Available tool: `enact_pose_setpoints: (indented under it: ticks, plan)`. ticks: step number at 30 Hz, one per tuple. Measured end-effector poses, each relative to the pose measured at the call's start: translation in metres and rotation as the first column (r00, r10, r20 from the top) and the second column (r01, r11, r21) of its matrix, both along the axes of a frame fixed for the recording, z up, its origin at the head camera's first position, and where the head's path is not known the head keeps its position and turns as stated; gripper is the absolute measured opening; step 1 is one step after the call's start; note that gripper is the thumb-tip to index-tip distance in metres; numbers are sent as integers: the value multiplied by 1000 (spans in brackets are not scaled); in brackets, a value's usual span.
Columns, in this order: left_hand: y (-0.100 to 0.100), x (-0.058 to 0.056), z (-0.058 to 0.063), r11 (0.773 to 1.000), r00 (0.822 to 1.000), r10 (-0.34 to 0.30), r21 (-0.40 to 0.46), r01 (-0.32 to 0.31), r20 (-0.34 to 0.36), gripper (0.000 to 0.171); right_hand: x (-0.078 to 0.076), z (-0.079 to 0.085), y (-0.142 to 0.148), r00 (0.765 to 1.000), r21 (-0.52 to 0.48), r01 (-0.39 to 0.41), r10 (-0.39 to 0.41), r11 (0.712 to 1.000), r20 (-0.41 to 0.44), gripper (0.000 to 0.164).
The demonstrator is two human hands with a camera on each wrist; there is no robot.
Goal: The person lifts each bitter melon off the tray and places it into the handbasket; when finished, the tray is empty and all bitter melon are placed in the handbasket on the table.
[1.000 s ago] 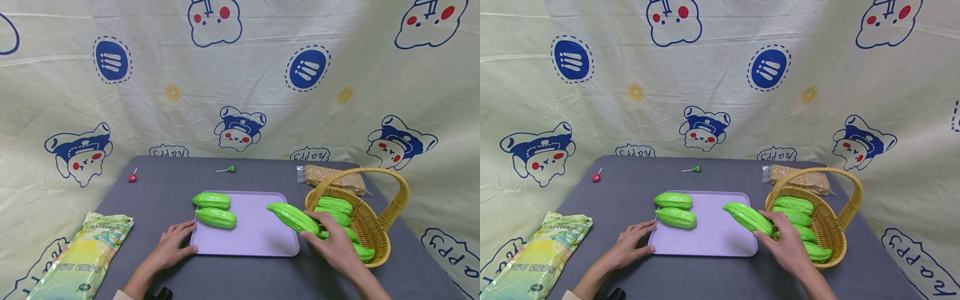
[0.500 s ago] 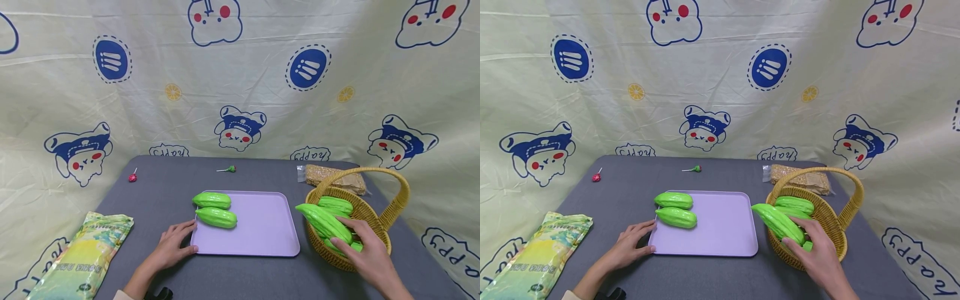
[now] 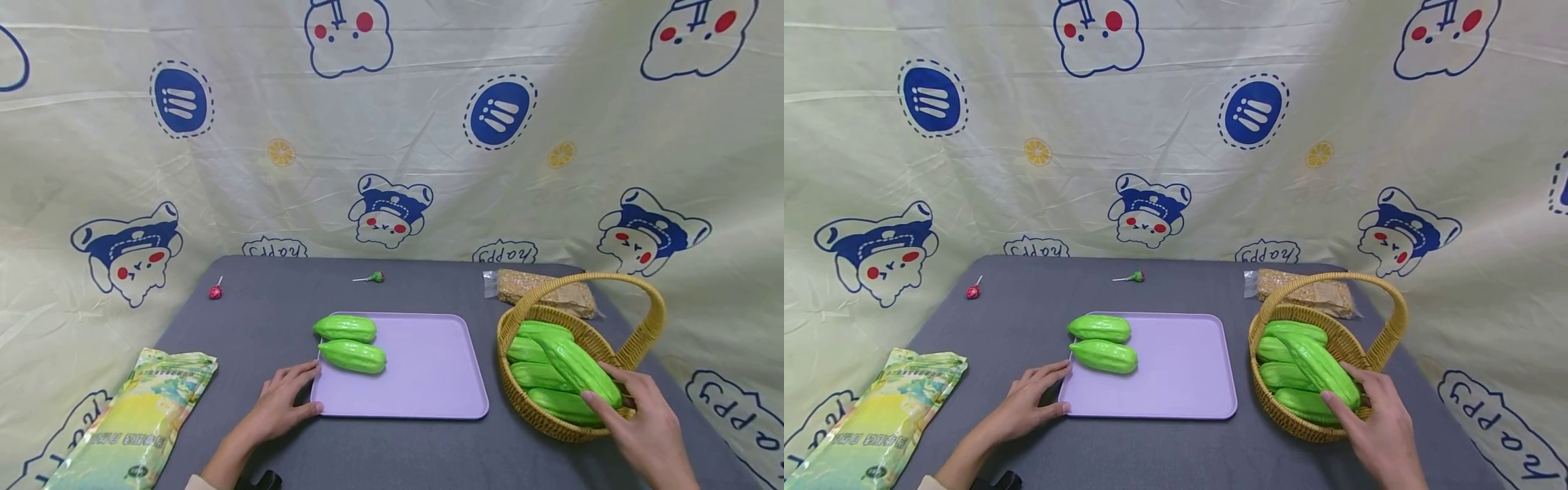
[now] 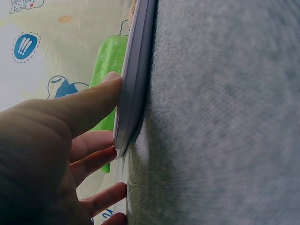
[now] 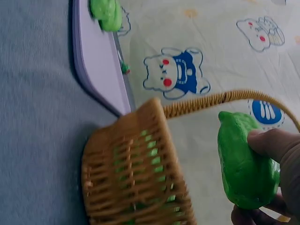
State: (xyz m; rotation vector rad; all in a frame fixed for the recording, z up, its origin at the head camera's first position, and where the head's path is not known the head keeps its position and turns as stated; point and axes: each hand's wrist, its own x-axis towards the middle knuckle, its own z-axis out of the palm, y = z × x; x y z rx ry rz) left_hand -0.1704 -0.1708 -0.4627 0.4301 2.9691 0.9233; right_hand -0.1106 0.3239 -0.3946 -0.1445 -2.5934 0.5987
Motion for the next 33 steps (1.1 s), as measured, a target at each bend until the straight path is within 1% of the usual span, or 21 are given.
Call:
enact_pose_setpoints:
  ticks: [5, 14, 18, 21, 27, 33]
  plan:
    - [-1, 1, 0, 1000, 1000, -2, 3, 2, 2, 61, -5, -6, 12, 998, 22, 58, -59, 998, 38, 58]
    - [0, 1, 0, 1000, 1000, -4, -2, 4, -9, 61, -19, -14, 24, 982, -21, 159, -155, 987, 111, 61]
    - [0, 0, 0, 1000, 1000, -3, 2, 3, -3, 60, -23, -17, 28, 980, -32, 172, -168, 985, 108, 60]
    - [0, 0, 0, 1000, 1000, -4, 2, 4, 1, 60, -26, -19, 29, 977, -33, 178, -173, 983, 124, 61]
    - [-1, 0, 0, 1000, 1000, -8, -4, 8, -2, 61, -33, -20, 27, 963, -9, 214, -209, 977, 171, 66]
    - [0, 0, 0, 1000, 1000, -6, -3, 6, 4, 61, -39, -21, 24, 953, 9, 236, -233, 972, 191, 64]
